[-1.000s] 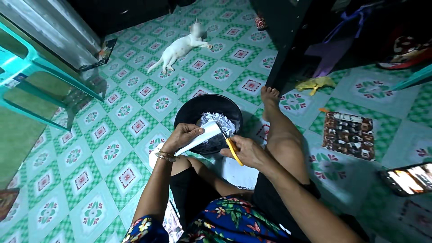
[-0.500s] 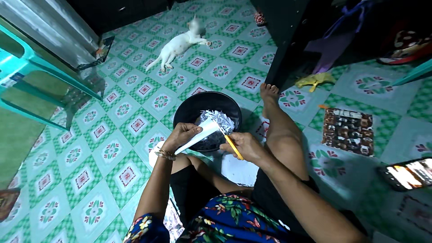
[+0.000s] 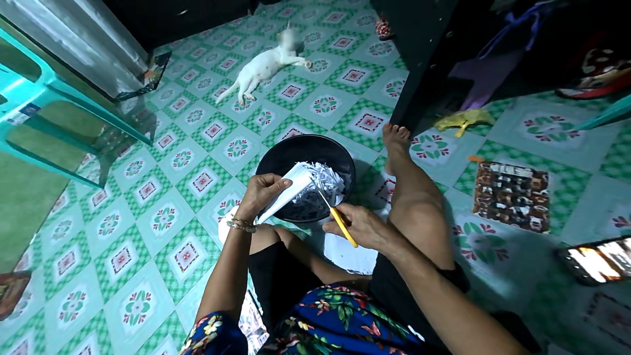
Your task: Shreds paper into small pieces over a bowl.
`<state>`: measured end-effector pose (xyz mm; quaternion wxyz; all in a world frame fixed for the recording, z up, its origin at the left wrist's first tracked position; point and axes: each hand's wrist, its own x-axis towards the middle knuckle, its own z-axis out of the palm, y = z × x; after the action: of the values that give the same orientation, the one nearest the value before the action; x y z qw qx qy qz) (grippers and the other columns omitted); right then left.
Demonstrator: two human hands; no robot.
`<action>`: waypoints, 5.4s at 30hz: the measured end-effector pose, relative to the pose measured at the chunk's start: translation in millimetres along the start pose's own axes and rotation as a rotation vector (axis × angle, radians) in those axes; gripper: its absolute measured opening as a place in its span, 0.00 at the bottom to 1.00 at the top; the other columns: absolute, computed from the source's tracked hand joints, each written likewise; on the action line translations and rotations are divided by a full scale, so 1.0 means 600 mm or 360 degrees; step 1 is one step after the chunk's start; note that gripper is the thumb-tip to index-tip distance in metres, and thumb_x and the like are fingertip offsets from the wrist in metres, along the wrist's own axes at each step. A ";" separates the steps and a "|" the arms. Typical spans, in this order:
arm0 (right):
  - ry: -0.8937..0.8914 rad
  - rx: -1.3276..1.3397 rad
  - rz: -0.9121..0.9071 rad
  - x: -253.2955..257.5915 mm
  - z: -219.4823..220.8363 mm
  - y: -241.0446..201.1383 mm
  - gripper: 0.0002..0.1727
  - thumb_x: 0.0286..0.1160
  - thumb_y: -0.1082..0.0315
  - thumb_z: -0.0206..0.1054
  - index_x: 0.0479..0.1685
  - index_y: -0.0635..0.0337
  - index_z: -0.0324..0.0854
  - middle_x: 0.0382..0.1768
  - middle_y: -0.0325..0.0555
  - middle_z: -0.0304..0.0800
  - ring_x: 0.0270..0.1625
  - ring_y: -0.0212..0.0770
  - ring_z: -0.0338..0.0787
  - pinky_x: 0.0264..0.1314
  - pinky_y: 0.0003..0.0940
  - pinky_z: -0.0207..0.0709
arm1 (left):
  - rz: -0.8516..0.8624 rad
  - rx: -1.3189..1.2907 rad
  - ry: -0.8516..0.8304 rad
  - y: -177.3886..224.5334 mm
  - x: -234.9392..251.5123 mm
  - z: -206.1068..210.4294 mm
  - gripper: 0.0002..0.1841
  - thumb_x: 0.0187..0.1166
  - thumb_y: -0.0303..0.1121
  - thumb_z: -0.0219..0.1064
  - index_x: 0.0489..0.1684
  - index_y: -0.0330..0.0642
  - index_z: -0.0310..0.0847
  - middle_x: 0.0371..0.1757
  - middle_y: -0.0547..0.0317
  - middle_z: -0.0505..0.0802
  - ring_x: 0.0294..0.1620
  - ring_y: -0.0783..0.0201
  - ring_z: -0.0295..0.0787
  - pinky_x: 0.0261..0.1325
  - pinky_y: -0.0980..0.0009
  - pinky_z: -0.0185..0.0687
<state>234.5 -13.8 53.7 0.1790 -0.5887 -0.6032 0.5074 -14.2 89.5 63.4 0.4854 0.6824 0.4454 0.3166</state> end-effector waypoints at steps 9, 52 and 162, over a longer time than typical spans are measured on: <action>0.0120 0.0086 -0.0050 0.003 0.002 -0.003 0.29 0.78 0.46 0.71 0.59 0.68 0.82 0.38 0.52 0.87 0.38 0.42 0.84 0.49 0.44 0.79 | 0.0066 0.0082 -0.0061 0.012 -0.007 0.013 0.09 0.81 0.28 0.69 0.28 0.40 0.88 0.18 0.68 0.87 0.15 0.82 0.76 0.21 0.85 0.72; 0.0141 0.0149 0.0006 0.012 0.007 -0.008 0.25 0.80 0.51 0.70 0.53 0.70 0.81 0.33 0.50 0.86 0.30 0.37 0.85 0.42 0.35 0.82 | -0.0002 0.0006 -0.0246 0.010 -0.019 0.017 0.14 0.80 0.29 0.69 0.19 0.41 0.85 0.13 0.65 0.83 0.10 0.79 0.70 0.14 0.83 0.65; -0.0032 0.0217 -0.0051 0.009 0.008 -0.002 0.24 0.80 0.52 0.70 0.55 0.67 0.80 0.35 0.45 0.86 0.34 0.32 0.84 0.44 0.31 0.79 | 0.0140 0.0007 0.0053 0.009 0.024 0.010 0.08 0.77 0.24 0.70 0.26 0.41 0.88 0.20 0.75 0.89 0.20 0.86 0.80 0.28 0.85 0.78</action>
<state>228.9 -10.5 50.4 0.2207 -0.5605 -0.5782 0.5503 -1.8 99.4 66.8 0.4621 0.6971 0.4237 0.3479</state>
